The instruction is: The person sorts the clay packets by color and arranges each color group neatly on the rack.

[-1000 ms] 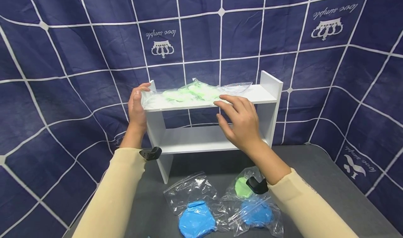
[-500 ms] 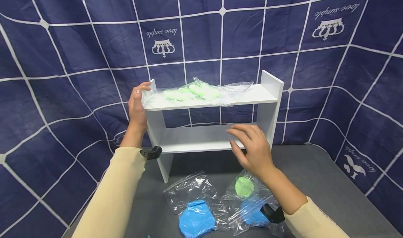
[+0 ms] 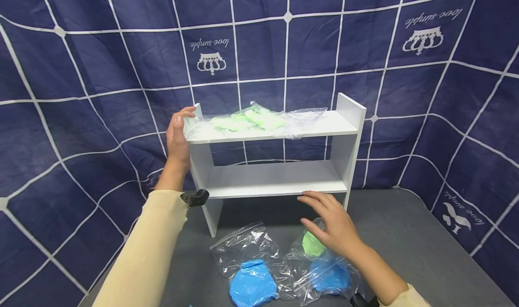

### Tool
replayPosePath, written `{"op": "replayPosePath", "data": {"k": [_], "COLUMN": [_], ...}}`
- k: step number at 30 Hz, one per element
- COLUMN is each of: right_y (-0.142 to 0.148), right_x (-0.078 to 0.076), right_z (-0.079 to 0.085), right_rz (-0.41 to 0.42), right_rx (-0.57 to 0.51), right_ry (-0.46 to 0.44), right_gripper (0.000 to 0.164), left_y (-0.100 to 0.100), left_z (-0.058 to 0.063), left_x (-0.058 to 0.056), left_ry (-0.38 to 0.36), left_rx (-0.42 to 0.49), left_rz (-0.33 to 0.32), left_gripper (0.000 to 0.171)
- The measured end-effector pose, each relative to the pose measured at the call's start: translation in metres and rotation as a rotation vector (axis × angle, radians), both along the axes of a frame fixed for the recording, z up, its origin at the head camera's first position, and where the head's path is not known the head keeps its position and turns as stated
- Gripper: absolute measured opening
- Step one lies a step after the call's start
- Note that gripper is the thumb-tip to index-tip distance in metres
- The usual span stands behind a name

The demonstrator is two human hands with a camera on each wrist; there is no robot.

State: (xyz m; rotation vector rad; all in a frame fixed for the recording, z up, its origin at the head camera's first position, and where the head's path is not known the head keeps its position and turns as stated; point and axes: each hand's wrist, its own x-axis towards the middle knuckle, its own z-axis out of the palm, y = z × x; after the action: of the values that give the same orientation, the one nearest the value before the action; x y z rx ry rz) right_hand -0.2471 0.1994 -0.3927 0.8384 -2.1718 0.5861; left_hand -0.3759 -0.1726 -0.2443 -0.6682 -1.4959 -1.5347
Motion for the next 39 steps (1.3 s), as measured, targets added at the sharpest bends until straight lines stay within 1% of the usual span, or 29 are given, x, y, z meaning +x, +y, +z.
{"op": "replayPosePath", "data": {"k": [2,7,12,19,22,25,28,29,34,36,39], "right_y": [0.003,0.01,0.018,0.026,0.029,0.031,0.032,0.032,0.033,0.033,0.032], "right_x": [0.001,0.001,-0.001,-0.007,-0.008,-0.009,-0.01,-0.011,-0.014,-0.015,-0.015], "right_z": [-0.008,-0.026,-0.044,-0.065,-0.074,-0.082,-0.088,-0.09,-0.094,-0.094,-0.095], "right_rz": [-0.014,-0.019,-0.032,-0.034,-0.027,-0.016,-0.01,-0.008,0.007,0.019,0.026], "right_rx": [0.026,0.053,0.065,0.085,0.087,0.085,0.09,0.089,0.079,0.072,0.065], "right_ry": [-0.059,-0.217,-0.328,-0.4,-0.448,-0.483,-0.488,-0.486,-0.49,-0.5,-0.523], "right_gripper": [0.067,0.079,0.09,0.101,0.106,0.106,0.105,0.104,0.102,0.102,0.1], "left_y": [0.0,0.001,0.001,0.003,0.003,0.002,0.001,0.001,0.001,0.001,0.001], "left_z": [0.001,0.001,0.0,0.001,0.0,0.0,0.0,0.0,0.0,0.0,0.0], "left_x": [0.0,0.001,0.0,0.0,0.0,0.0,0.0,0.0,0.0,0.0,0.0], "left_ry": [0.004,0.002,-0.001,-0.005,-0.009,-0.01,-0.006,-0.005,-0.007,-0.012,-0.017], "left_rx": [-0.002,-0.005,-0.007,-0.008,-0.008,0.002,0.004,0.001,-0.008,-0.006,-0.009], "left_rz": [-0.002,0.009,0.005,-0.003,0.002,0.007,0.003,0.001,-0.006,-0.004,-0.001], "left_gripper": [0.059,0.058,0.059,0.058,0.056,0.051,0.048,0.049,0.067,0.07,0.068]}}
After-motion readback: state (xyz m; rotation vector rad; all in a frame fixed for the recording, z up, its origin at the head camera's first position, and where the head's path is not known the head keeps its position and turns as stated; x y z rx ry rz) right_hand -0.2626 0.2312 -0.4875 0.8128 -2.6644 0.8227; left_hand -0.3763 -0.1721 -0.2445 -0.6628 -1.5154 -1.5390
